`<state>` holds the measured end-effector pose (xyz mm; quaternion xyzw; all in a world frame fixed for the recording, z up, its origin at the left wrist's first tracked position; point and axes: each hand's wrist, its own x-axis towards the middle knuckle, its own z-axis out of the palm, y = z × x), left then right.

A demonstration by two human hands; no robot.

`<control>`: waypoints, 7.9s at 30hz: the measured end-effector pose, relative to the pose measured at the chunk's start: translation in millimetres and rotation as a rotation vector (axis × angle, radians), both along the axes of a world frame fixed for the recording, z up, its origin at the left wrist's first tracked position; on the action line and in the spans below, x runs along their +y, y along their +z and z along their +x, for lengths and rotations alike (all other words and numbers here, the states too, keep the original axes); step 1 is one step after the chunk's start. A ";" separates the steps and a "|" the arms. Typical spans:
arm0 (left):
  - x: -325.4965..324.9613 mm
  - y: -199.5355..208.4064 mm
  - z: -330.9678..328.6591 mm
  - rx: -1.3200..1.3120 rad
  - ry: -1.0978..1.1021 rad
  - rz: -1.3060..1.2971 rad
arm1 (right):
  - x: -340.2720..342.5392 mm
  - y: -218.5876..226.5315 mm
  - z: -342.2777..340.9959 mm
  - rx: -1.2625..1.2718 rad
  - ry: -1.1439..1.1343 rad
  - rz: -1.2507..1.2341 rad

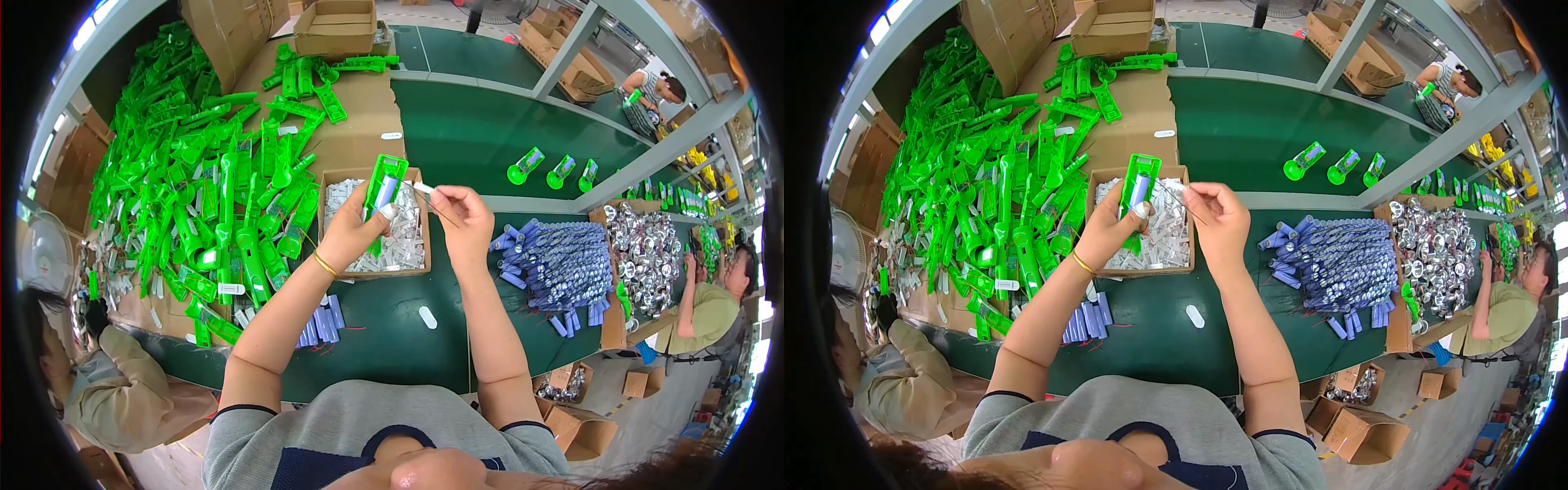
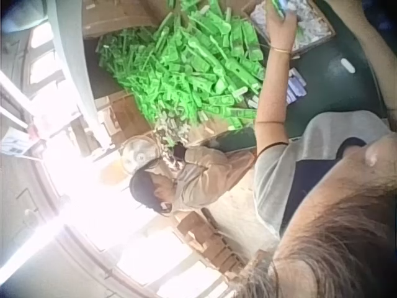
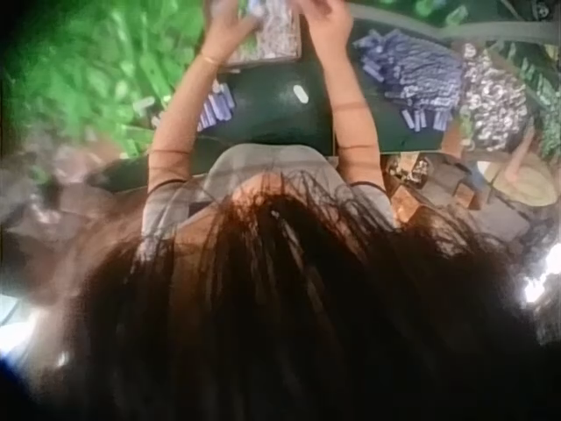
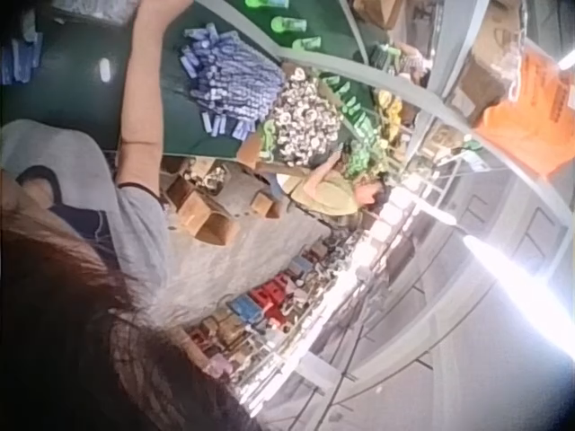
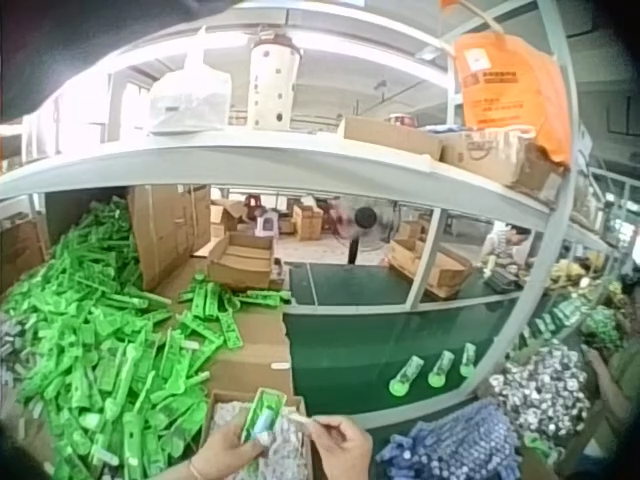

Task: Assembling batteries and internal components into green flashlight housings on a production line.

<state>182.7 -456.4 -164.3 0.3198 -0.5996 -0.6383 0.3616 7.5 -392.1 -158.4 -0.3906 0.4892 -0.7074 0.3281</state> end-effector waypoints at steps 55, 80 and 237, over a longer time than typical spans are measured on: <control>-47.6 30.1 216.4 -1.325 0.362 -0.981 | -88.7 -3.6 133.9 0.877 0.422 -0.258; 63.4 23.8 138.8 0.612 0.032 0.177 | 66.7 -10.0 142.4 -0.673 1.165 0.381; 76.0 -14.2 75.9 -0.071 0.095 0.128 | 30.4 3.7 92.4 0.151 0.131 0.011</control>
